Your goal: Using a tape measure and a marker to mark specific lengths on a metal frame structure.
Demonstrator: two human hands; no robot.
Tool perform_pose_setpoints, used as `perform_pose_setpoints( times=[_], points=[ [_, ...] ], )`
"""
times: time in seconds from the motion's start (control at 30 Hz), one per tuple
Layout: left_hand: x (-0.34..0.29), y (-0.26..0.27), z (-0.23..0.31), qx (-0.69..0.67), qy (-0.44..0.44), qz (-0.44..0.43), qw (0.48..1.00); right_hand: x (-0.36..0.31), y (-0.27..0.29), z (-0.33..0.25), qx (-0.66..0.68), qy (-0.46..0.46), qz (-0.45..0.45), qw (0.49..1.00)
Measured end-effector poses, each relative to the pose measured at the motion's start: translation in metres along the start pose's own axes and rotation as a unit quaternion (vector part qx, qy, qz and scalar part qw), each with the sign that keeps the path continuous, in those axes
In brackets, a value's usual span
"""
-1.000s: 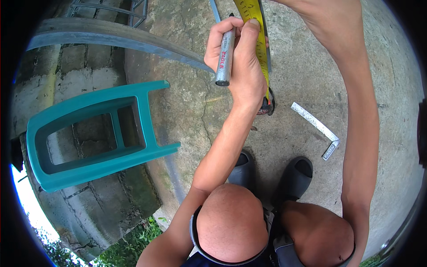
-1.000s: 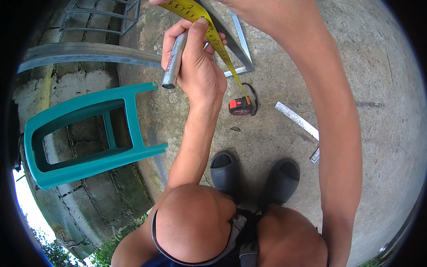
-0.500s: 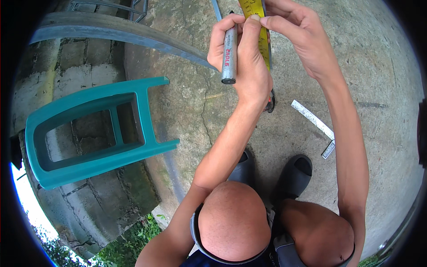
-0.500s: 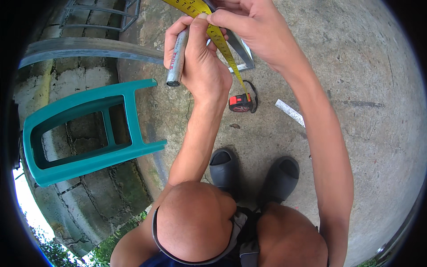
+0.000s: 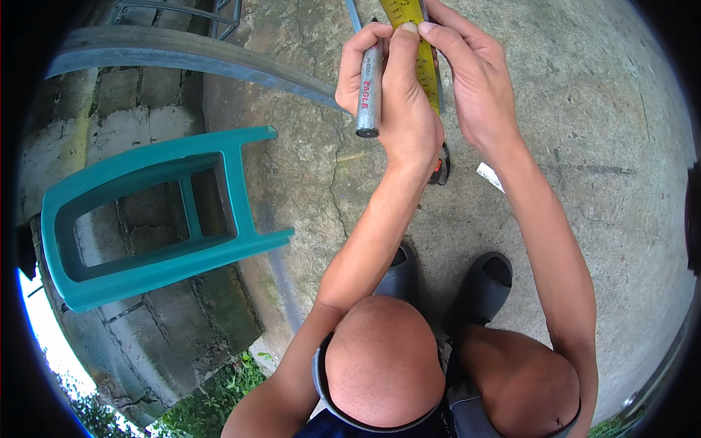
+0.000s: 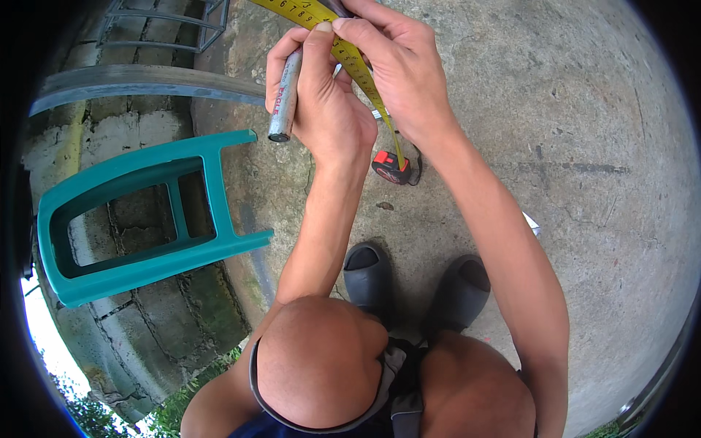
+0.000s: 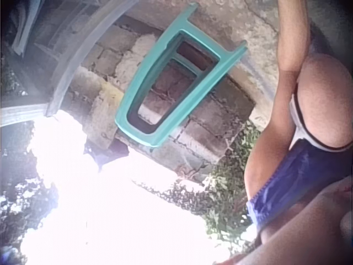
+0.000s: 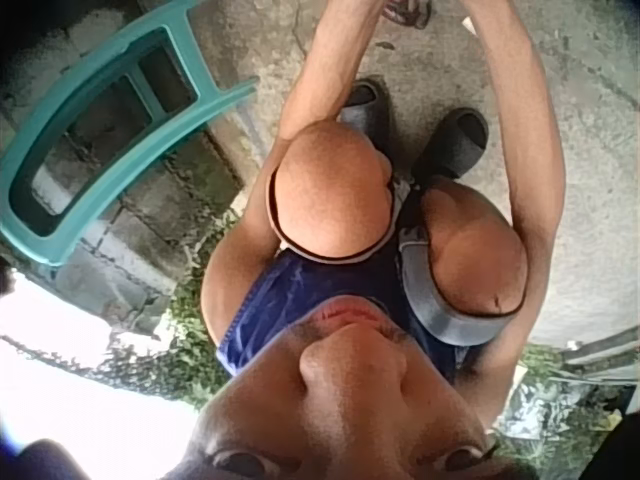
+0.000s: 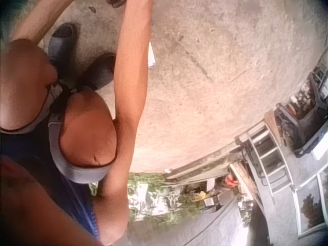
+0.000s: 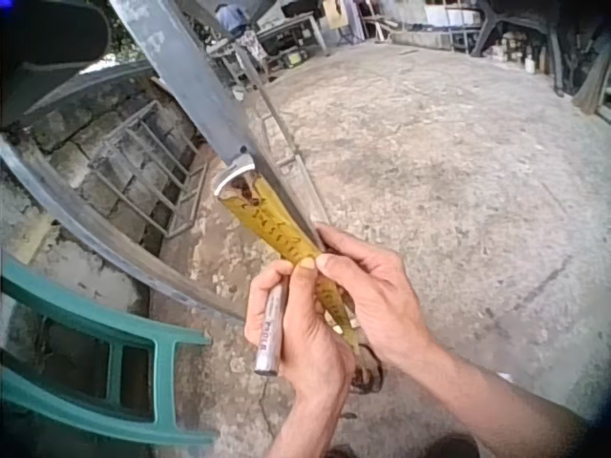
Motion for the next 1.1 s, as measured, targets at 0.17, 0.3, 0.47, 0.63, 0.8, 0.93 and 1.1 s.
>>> perform_pose_setpoints(
  times=[0.17,0.3,0.47,0.63,0.8,0.93,1.1],
  points=[
    [0.002,0.002,0.003,0.015,-0.014,0.003,1.0,0.0,0.001,0.009,0.02,-0.005,0.011,1.0],
    [0.0,0.002,0.001,0.063,-0.006,-0.035,0.997,-0.003,0.006,0.016,0.043,-0.008,0.022,0.999],
    [0.002,0.02,0.001,0.06,0.002,-0.004,0.998,-0.003,0.008,0.019,0.05,-0.013,0.031,0.998],
    [0.011,0.048,-0.015,0.052,0.048,0.008,0.997,-0.004,0.008,0.026,0.065,-0.02,0.035,0.997],
    [0.011,0.068,-0.063,0.04,0.115,0.018,0.992,-0.004,0.019,0.035,0.072,-0.032,0.035,0.996],
    [0.003,0.108,-0.115,0.115,0.144,0.062,0.981,-0.003,0.019,0.036,0.085,-0.032,0.035,0.995],
    [-0.03,0.136,-0.139,0.228,0.165,0.018,0.959,-0.007,0.015,0.026,0.024,-0.095,0.004,0.995]
  ],
)
Point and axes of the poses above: each hand's wrist, its own x-axis towards the middle knuckle, its own y-axis out of the back of the hand, z = x × y, the point moved 8 cm from there along x, towards the middle knuckle, and after that the axes turned 3 degrees about -z, right-handed, at the moved point
